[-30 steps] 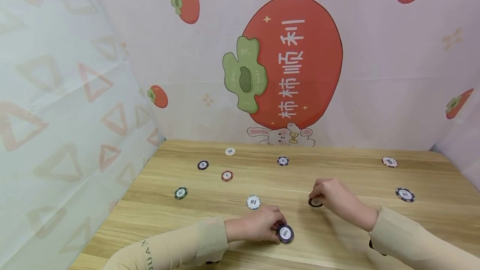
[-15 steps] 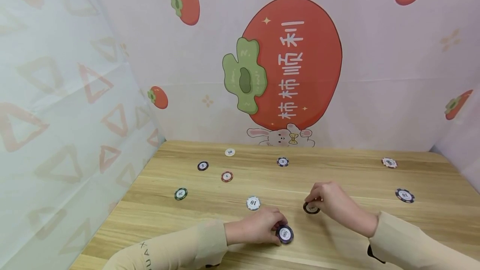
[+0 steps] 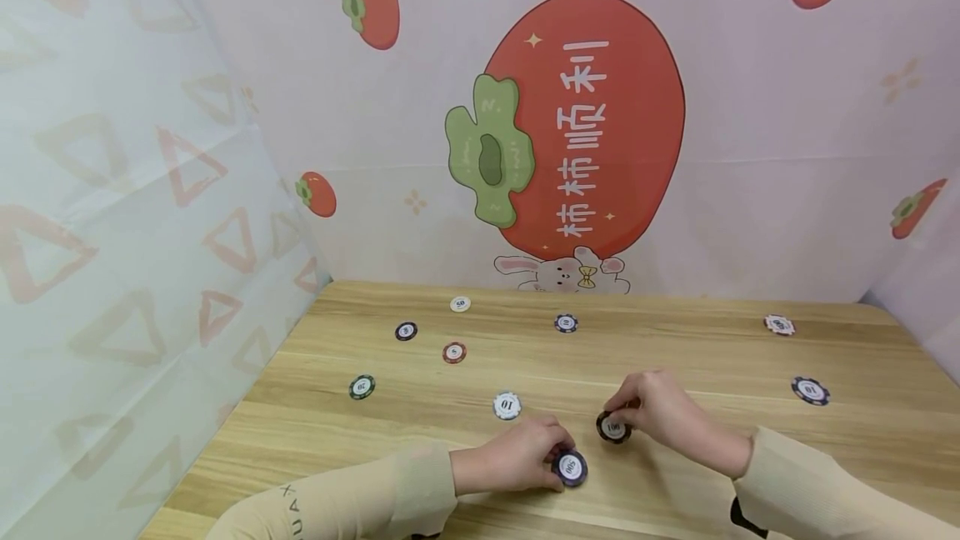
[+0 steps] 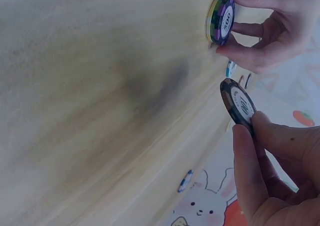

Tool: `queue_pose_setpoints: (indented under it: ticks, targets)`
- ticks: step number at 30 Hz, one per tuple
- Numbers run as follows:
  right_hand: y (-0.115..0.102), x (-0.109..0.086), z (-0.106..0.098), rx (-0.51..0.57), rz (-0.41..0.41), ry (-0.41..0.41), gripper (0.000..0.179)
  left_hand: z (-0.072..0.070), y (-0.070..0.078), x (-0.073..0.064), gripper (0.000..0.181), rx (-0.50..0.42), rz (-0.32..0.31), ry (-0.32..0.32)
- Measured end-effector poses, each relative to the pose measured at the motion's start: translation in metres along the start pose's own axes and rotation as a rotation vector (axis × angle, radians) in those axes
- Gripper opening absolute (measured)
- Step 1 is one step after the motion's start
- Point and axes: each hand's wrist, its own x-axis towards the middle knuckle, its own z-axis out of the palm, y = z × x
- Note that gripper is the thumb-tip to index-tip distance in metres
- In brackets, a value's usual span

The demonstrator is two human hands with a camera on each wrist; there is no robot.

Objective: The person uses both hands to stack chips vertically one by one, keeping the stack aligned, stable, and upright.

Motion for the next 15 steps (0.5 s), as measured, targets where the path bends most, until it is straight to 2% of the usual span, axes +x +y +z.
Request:
queue_pose_setpoints:
  ticks: [4, 9, 15]
  targets:
    - [-0.001, -0.001, 0.004, 0.092, 0.051, -0.035, 0.008, 0.001, 0.000, 0.000, 0.039, -0.010, 0.008, 0.006]
    - [-0.001, -0.002, 0.009, 0.186, 0.074, -0.066, 0.007, 0.001, -0.001, 0.000, 0.039, -0.007, 0.020, 0.013]
    - [0.001, -0.004, 0.015, 0.292, 0.133, -0.119, 0.007, 0.000, -0.001, 0.000, 0.039, -0.020, 0.013, -0.004]
